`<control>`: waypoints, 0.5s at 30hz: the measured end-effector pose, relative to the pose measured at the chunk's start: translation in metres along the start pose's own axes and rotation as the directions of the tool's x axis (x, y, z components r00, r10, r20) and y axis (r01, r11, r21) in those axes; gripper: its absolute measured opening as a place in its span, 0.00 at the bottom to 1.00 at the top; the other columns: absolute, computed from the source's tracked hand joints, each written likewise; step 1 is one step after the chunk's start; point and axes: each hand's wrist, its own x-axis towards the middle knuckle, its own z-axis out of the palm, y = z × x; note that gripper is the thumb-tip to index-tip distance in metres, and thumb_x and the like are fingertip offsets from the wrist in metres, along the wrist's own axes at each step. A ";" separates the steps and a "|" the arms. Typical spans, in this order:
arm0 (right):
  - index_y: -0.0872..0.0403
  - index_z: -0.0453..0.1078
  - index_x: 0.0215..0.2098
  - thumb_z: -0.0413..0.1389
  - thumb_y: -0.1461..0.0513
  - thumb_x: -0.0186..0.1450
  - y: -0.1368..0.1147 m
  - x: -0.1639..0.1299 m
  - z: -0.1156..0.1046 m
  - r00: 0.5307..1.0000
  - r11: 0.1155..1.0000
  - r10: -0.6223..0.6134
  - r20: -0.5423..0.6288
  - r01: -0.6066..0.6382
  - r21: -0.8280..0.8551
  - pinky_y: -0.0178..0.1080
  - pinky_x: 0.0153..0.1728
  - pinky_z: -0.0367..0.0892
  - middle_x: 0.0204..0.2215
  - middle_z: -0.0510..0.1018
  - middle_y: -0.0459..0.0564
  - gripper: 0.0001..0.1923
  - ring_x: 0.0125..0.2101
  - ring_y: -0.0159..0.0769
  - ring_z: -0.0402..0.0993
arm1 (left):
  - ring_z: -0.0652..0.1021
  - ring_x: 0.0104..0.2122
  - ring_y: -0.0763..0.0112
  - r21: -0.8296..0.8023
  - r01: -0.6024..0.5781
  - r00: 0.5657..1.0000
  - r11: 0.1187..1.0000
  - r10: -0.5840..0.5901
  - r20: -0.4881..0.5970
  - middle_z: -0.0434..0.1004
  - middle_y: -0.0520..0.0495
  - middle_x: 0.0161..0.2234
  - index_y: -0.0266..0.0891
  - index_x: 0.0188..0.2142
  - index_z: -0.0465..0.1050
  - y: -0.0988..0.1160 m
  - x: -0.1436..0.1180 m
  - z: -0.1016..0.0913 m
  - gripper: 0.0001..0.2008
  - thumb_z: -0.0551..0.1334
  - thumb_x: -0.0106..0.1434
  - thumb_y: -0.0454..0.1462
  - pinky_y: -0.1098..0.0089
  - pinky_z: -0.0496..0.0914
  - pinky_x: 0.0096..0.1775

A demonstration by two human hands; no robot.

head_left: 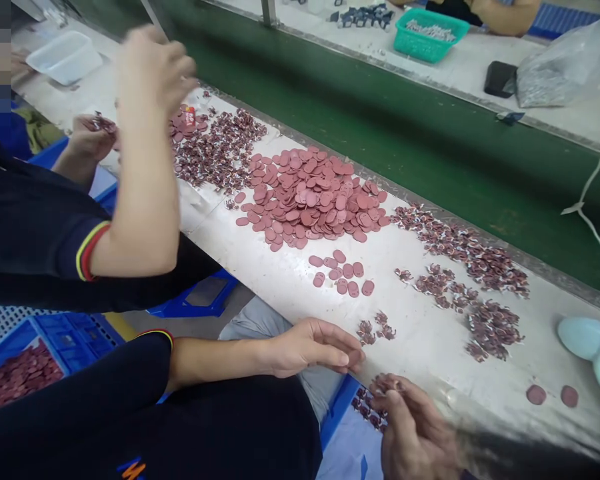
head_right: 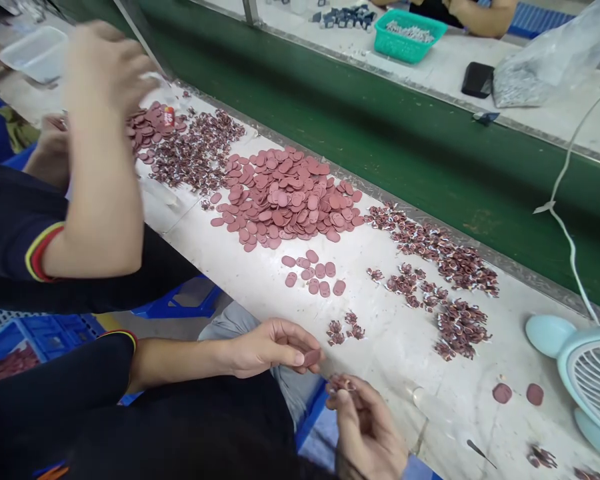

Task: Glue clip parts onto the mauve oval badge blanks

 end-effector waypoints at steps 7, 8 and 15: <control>0.40 0.85 0.35 0.74 0.54 0.51 -0.017 -0.023 0.022 0.994 0.993 -0.057 0.092 0.047 0.105 0.40 0.35 0.84 0.28 0.88 0.45 0.13 0.24 0.37 0.83 | 0.84 0.40 0.69 0.066 -0.030 0.994 0.997 0.024 0.103 0.88 0.44 0.40 0.36 0.44 0.87 0.000 -0.001 0.004 0.23 0.83 0.50 0.40 0.67 0.76 0.50; 0.40 0.85 0.35 0.74 0.54 0.52 -0.017 -0.021 0.021 0.991 0.993 -0.070 0.111 0.058 0.103 0.40 0.36 0.84 0.28 0.88 0.45 0.12 0.24 0.36 0.83 | 0.84 0.40 0.69 0.067 -0.031 0.994 0.997 0.023 0.104 0.88 0.44 0.40 0.36 0.44 0.87 0.000 -0.001 0.004 0.23 0.83 0.50 0.40 0.67 0.76 0.50; 0.40 0.85 0.37 0.73 0.52 0.52 -0.017 -0.009 0.010 0.965 0.996 -0.085 0.249 0.076 0.043 0.38 0.29 0.83 0.29 0.89 0.48 0.13 0.23 0.38 0.83 | 0.84 0.37 0.70 0.089 -0.010 1.000 0.996 0.011 -0.006 0.88 0.44 0.36 0.34 0.39 0.87 -0.003 -0.002 0.004 0.24 0.85 0.45 0.44 0.67 0.77 0.48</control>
